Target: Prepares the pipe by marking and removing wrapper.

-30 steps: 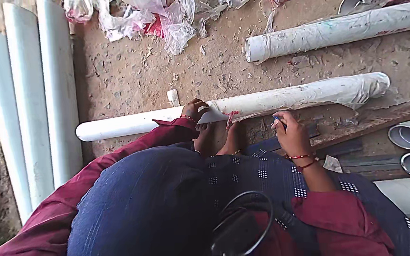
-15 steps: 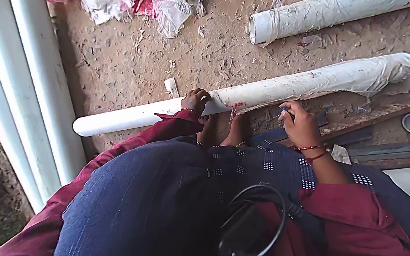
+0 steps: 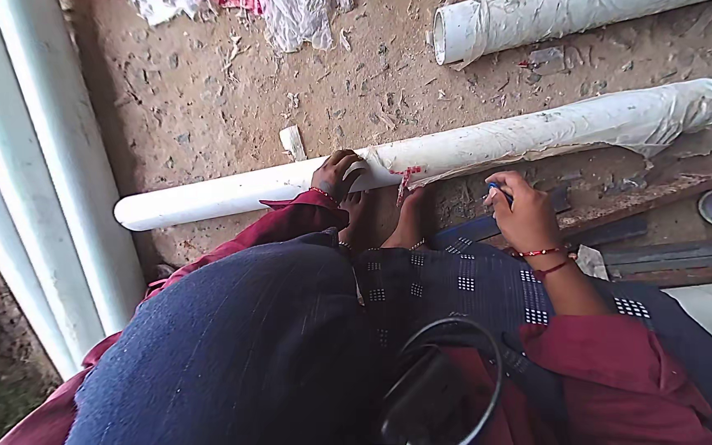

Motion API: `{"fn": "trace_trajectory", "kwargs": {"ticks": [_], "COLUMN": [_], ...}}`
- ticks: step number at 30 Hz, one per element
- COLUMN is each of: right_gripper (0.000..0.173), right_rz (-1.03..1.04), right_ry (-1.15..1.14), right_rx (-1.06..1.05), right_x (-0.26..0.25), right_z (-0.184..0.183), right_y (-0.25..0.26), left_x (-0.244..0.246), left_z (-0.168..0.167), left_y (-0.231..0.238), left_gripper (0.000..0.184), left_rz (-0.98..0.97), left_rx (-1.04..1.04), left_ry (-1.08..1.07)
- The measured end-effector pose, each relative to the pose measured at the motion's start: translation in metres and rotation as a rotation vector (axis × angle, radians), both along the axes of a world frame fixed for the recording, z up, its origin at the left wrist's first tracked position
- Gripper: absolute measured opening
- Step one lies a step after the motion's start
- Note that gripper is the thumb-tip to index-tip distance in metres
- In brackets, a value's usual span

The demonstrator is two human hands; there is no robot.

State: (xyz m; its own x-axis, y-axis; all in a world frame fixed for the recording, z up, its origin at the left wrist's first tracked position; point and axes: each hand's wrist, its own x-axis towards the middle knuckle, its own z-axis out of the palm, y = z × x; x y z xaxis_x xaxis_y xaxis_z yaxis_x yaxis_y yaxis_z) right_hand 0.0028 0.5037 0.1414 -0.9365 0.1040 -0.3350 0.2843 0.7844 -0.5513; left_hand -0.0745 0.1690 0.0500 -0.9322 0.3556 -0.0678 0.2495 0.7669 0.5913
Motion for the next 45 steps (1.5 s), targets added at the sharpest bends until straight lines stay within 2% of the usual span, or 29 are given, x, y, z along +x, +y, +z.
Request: {"fn": "trace_trajectory", "kwargs": {"ticks": [8,12,15,20,25,29,35,45], "right_gripper": [0.027,0.027,0.026,0.027,0.026,0.026,0.027,0.026], "right_rz": [0.009,0.012,0.01,0.015,0.024,0.02,0.028,0.021], "right_ry": [-0.004,-0.008,0.0,-0.003,-0.01,-0.019,-0.02,-0.034], "right_rx": [-0.007,-0.004,0.002,0.007,0.004,0.0,0.001,0.008], "right_x": [0.0,-0.001,0.0,0.001,0.0,0.0,-0.001,-0.001], "right_z": [0.002,0.003,0.001,0.002,-0.001,-0.004,-0.003,-0.002], "right_y": [-0.001,-0.001,-0.001,-0.002,-0.001,0.001,0.001,0.001], "left_x": [-0.006,-0.009,-0.008,-0.007,-0.013,-0.016,-0.025,-0.014], "left_z": [0.01,0.011,0.002,0.008,0.009,0.01,0.003,0.006], "left_y": [0.006,0.009,0.004,0.005,0.004,0.004,-0.012,0.005], "left_gripper": [0.026,0.019,0.017,0.033,0.021,0.023,0.031,0.027], "left_rz": [0.03,-0.005,-0.006,0.084,-0.013,-0.048,-0.13,-0.161], "left_rx": [-0.091,-0.119,-0.072,-0.051,-0.017,-0.078,-0.03,-0.236], "left_ry": [-0.074,-0.116,-0.058,-0.088,-0.011,-0.027,-0.066,0.025]}}
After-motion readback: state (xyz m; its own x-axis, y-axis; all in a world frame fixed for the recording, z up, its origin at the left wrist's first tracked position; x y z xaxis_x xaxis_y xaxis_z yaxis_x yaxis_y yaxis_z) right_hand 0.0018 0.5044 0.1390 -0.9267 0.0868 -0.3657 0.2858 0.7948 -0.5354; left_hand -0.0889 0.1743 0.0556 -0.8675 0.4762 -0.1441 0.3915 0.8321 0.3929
